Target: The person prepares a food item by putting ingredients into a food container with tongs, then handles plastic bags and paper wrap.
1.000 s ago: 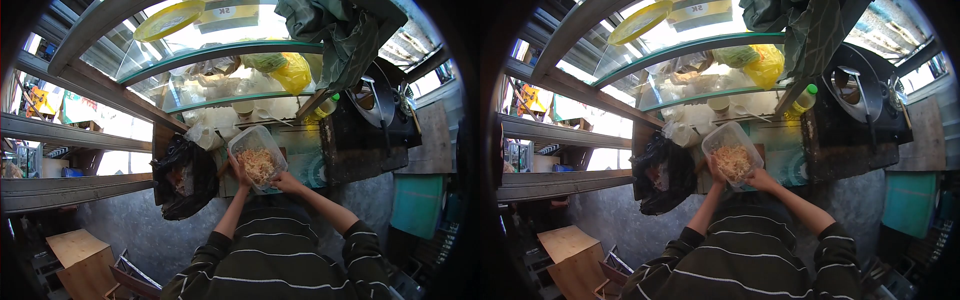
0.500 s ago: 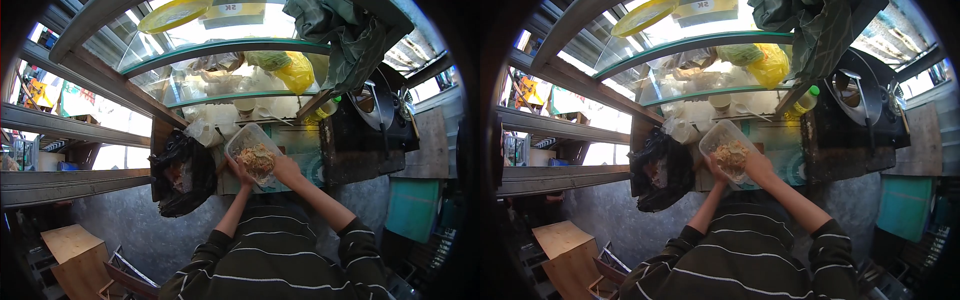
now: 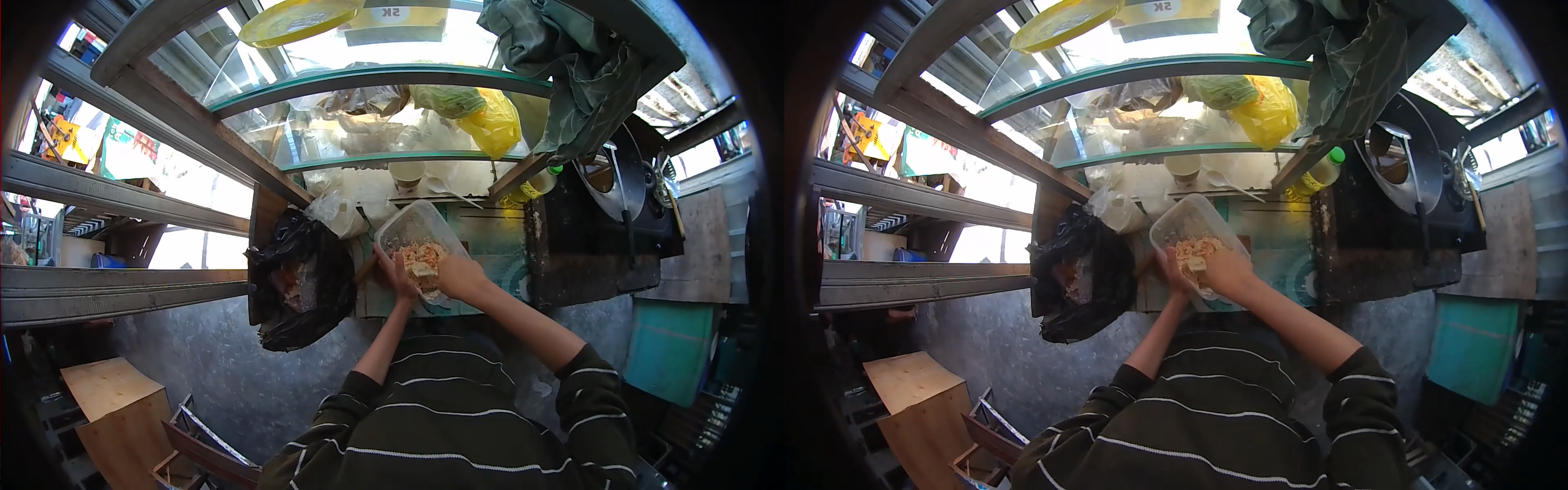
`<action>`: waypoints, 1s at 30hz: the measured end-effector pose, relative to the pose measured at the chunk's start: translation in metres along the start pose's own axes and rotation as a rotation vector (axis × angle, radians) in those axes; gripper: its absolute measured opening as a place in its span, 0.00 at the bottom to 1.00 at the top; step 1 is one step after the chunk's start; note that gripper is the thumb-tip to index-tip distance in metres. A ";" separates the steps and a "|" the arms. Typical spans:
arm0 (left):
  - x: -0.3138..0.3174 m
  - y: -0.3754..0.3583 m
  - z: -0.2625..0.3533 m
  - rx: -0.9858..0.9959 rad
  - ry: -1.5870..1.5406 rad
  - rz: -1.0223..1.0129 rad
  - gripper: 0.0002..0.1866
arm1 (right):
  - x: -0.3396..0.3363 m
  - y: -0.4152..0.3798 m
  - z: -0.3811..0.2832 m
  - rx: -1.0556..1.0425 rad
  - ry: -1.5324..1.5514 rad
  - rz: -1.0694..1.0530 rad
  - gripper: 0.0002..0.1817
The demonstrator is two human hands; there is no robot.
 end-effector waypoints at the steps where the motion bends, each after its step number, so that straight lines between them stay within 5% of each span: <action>1: 0.022 -0.006 0.033 0.095 0.186 0.001 0.38 | 0.008 0.009 -0.001 0.002 0.000 0.004 0.11; 6: 0.017 -0.010 0.044 0.117 0.381 0.133 0.39 | 0.085 0.031 -0.008 -0.035 0.051 0.015 0.11; 8: -0.013 0.005 -0.015 -0.037 -0.094 -0.044 0.39 | 0.079 0.027 0.005 -0.046 0.007 -0.033 0.12; 9: -0.006 0.002 -0.010 -0.041 -0.095 -0.047 0.39 | 0.079 0.027 0.011 -0.071 -0.038 -0.089 0.12; 11: 0.014 0.000 0.027 0.052 0.088 -0.008 0.39 | 0.064 0.024 0.018 -0.110 -0.101 -0.126 0.12; 13: 0.028 0.001 0.047 0.099 0.135 0.002 0.39 | 0.015 -0.001 0.040 0.136 0.079 0.047 0.13; 16: 0.041 -0.004 0.057 0.088 0.053 0.054 0.40 | 0.041 -0.003 0.056 0.223 0.035 0.069 0.12; 22: 0.059 -0.010 0.068 0.238 0.311 0.044 0.40 | 0.066 -0.007 0.010 0.110 0.145 0.017 0.11; 25: 0.025 -0.008 0.053 0.193 0.255 0.096 0.39 | 0.075 -0.004 0.014 0.072 0.100 -0.084 0.12; 27: 0.003 -0.001 0.019 0.094 -0.122 -0.029 0.38 | 0.069 0.004 0.029 0.080 0.088 -0.093 0.13; 30: -0.005 0.001 0.013 0.084 -0.103 -0.031 0.38 | 0.037 0.007 0.035 0.113 0.081 -0.022 0.13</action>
Point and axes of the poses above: each hand's wrist, its own y-axis towards the middle knuckle, its own x-axis out of the palm, z = x × y, the point moved 10 cm from there along y, towards the middle knuckle, and after that the axes turned 9 degrees about -y, right-handed, at the moved point
